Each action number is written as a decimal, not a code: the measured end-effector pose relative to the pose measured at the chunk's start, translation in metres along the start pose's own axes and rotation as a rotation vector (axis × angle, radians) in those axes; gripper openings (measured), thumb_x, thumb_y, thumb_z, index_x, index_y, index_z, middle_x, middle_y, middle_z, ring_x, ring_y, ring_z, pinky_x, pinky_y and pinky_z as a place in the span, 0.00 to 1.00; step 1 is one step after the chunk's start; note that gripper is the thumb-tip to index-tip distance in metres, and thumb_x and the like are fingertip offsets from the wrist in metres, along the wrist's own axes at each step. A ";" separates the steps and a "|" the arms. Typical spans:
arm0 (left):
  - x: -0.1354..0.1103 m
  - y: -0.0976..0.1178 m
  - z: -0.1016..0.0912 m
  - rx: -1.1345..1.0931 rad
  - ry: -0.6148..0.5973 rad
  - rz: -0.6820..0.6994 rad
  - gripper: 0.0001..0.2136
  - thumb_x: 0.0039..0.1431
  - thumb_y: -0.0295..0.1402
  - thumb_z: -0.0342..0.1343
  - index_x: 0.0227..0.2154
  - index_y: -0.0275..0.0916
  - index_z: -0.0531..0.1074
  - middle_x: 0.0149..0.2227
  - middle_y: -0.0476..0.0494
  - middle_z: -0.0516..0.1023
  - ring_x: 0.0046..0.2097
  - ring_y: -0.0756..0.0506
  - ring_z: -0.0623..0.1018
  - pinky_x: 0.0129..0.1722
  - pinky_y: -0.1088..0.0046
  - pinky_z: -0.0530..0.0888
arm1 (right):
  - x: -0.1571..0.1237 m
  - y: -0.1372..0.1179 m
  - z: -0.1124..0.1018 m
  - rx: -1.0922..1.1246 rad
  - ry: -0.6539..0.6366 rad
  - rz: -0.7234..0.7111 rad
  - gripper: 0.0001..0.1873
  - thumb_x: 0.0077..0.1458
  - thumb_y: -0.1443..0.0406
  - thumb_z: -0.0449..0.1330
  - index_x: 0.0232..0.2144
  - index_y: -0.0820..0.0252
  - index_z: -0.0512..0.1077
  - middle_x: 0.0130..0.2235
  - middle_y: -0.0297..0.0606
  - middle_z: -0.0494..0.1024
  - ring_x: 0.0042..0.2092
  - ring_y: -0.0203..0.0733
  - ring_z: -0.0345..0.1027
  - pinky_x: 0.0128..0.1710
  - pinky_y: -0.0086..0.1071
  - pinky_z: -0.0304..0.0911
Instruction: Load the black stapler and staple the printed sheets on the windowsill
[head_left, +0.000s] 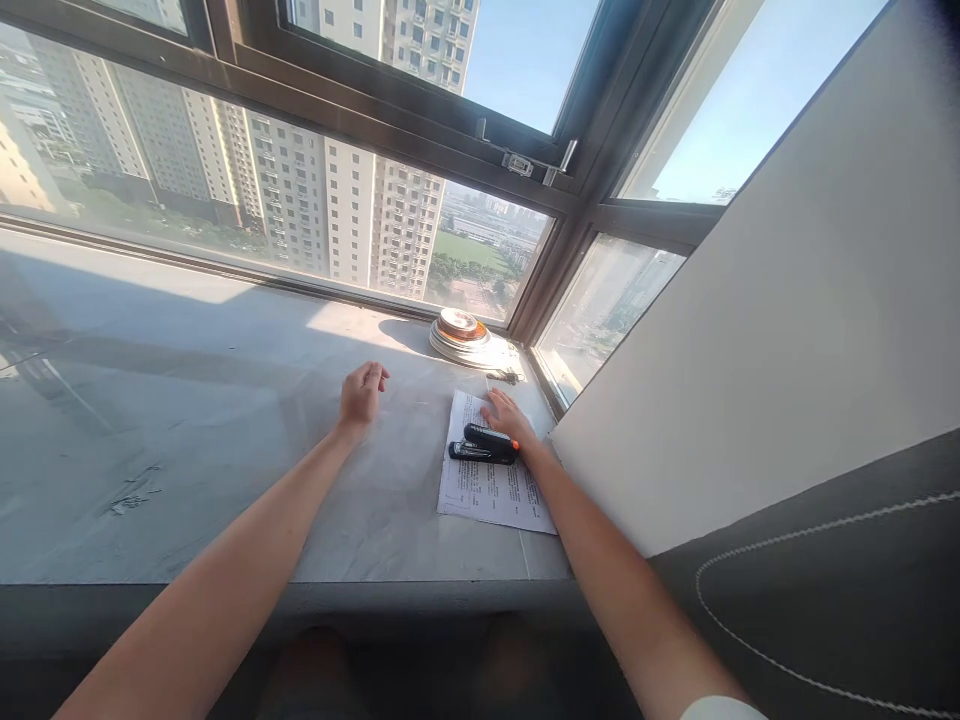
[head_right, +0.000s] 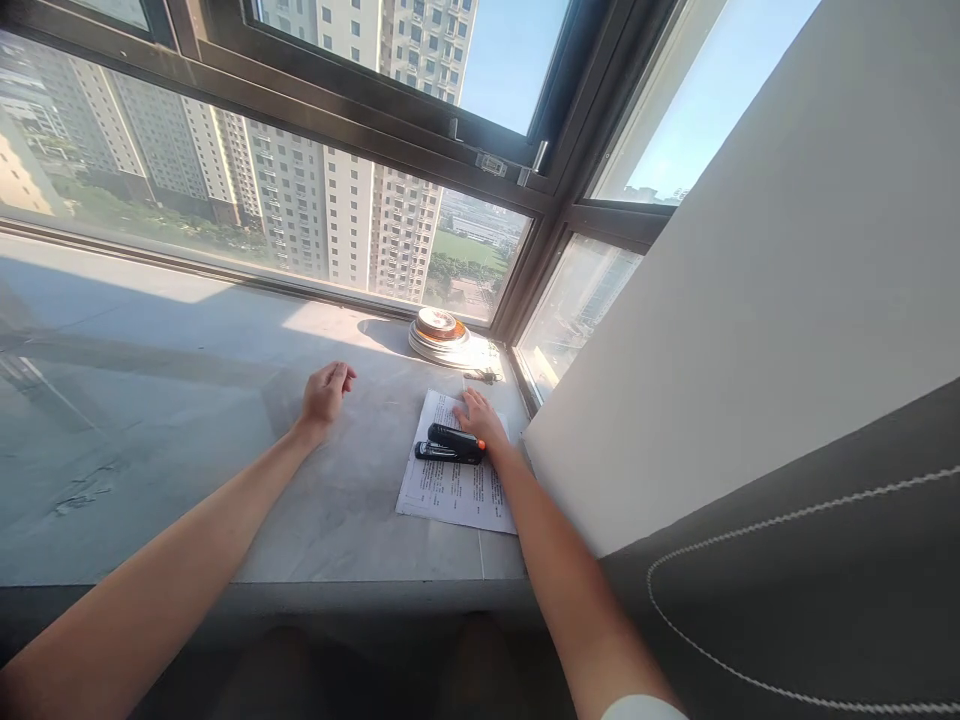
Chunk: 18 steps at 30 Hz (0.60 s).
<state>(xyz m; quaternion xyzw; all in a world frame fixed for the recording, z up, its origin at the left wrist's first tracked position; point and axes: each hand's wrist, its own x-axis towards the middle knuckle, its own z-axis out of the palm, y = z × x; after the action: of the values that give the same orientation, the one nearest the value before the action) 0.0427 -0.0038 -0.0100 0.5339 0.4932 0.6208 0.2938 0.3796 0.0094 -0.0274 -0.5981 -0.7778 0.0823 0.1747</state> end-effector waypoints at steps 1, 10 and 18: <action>0.000 0.000 0.000 -0.010 0.006 -0.011 0.16 0.68 0.40 0.48 0.27 0.41 0.73 0.24 0.48 0.68 0.26 0.47 0.67 0.25 0.71 0.63 | 0.004 -0.007 0.005 -0.028 -0.037 -0.017 0.28 0.69 0.56 0.53 0.65 0.63 0.67 0.72 0.51 0.59 0.73 0.55 0.50 0.72 0.50 0.49; -0.009 0.021 -0.003 0.299 0.194 0.139 0.15 0.70 0.36 0.45 0.26 0.42 0.66 0.24 0.47 0.71 0.28 0.45 0.70 0.31 0.69 0.63 | 0.049 -0.138 0.043 -0.016 -0.187 -0.248 0.29 0.73 0.55 0.48 0.70 0.59 0.58 0.75 0.42 0.50 0.76 0.48 0.41 0.74 0.52 0.39; -0.004 0.022 -0.018 0.503 0.373 0.092 0.14 0.70 0.33 0.44 0.27 0.42 0.66 0.27 0.42 0.73 0.32 0.40 0.73 0.35 0.66 0.63 | 0.063 -0.189 0.061 0.061 -0.221 -0.422 0.26 0.73 0.58 0.51 0.69 0.54 0.58 0.76 0.40 0.48 0.76 0.44 0.38 0.74 0.54 0.38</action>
<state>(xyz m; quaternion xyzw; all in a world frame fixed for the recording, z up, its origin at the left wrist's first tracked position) 0.0302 -0.0201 0.0096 0.4887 0.6518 0.5792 0.0287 0.1723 0.0235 -0.0086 -0.4040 -0.8971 0.1326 0.1197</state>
